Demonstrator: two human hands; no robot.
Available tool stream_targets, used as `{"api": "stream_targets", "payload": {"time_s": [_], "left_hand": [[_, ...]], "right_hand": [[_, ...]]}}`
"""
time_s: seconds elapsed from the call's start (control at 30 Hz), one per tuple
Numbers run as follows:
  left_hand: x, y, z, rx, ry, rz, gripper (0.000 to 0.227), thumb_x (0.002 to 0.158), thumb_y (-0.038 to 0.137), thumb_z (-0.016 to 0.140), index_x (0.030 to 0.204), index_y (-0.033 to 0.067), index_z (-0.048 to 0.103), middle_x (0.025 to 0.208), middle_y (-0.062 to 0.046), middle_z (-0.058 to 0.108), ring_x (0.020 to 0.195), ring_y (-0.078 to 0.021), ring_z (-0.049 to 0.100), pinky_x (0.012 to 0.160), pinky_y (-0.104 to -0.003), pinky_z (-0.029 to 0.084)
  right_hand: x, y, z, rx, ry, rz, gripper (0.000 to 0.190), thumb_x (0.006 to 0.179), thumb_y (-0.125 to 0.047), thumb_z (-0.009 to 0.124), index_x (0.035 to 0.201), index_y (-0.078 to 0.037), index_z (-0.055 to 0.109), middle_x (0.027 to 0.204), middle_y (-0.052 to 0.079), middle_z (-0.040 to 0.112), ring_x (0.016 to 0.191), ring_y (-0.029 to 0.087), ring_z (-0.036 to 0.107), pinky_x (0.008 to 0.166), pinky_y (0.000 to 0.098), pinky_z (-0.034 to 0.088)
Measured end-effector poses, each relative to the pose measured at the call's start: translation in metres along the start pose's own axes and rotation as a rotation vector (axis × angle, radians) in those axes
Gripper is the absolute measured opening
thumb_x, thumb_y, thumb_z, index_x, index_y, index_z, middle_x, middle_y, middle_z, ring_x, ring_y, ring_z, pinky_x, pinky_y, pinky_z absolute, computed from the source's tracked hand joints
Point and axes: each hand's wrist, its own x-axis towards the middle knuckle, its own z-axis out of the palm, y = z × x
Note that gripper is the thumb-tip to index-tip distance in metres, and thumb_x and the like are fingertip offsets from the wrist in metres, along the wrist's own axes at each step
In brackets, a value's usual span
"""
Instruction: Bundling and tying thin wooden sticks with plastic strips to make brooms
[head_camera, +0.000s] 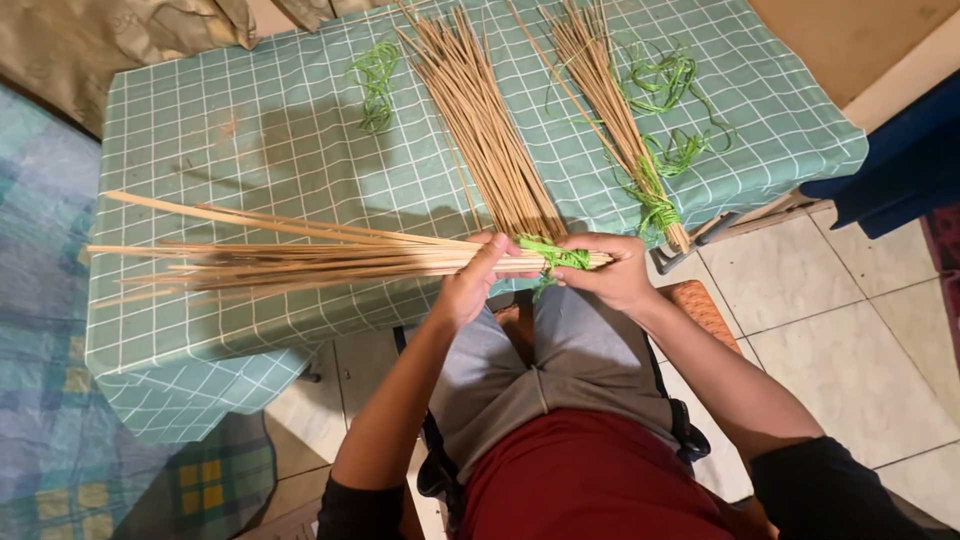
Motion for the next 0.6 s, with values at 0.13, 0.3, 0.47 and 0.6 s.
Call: {"api": "stream_targets", "payload": {"time_s": [0.13, 0.3, 0.47, 0.6], "left_hand": [[0.000, 0.004, -0.007, 0.012, 0.012, -0.010, 0.034, 0.109, 0.029, 0.055, 0.105, -0.0033, 0.065, 0.112, -0.024, 0.070, 0.103, -0.0370, 0.072, 0.096, -0.053, 0.060], [0.005, 0.006, -0.017, -0.020, 0.080, 0.019, 0.032, 0.110, 0.029, 0.056, 0.101, -0.0009, 0.064, 0.111, -0.020, 0.064, 0.129, -0.0402, 0.064, 0.096, -0.056, 0.062], [0.003, 0.016, -0.034, 0.016, 0.160, 0.056, 0.034, 0.108, 0.034, 0.053, 0.099, 0.0025, 0.063, 0.114, -0.024, 0.069, 0.117, -0.0391, 0.065, 0.092, -0.054, 0.059], [0.000, 0.047, -0.076, -0.028, 0.444, 0.165, 0.030, 0.108, 0.033, 0.051, 0.098, 0.0069, 0.061, 0.111, -0.021, 0.069, 0.115, -0.0343, 0.066, 0.093, -0.051, 0.057]], "right_hand": [[0.000, -0.002, -0.003, 0.073, -0.009, 0.101, 0.030, 0.080, 0.009, 0.082, 0.108, 0.005, 0.074, 0.104, 0.015, 0.075, 0.083, 0.018, 0.076, 0.070, 0.0292, 0.063], [0.011, -0.001, -0.016, 0.025, -0.075, -0.057, 0.030, 0.083, 0.013, 0.077, 0.113, 0.007, 0.072, 0.113, 0.016, 0.075, 0.093, 0.016, 0.073, 0.078, 0.0295, 0.063], [0.012, 0.001, -0.033, 0.095, 0.060, -0.014, 0.023, 0.087, 0.011, 0.075, 0.110, 0.008, 0.074, 0.101, 0.017, 0.076, 0.082, 0.020, 0.076, 0.073, 0.0342, 0.065], [0.030, -0.022, -0.064, 0.118, 0.341, -0.034, 0.026, 0.091, 0.010, 0.071, 0.117, 0.008, 0.071, 0.105, 0.014, 0.076, 0.081, 0.019, 0.073, 0.073, 0.0336, 0.062]]}}
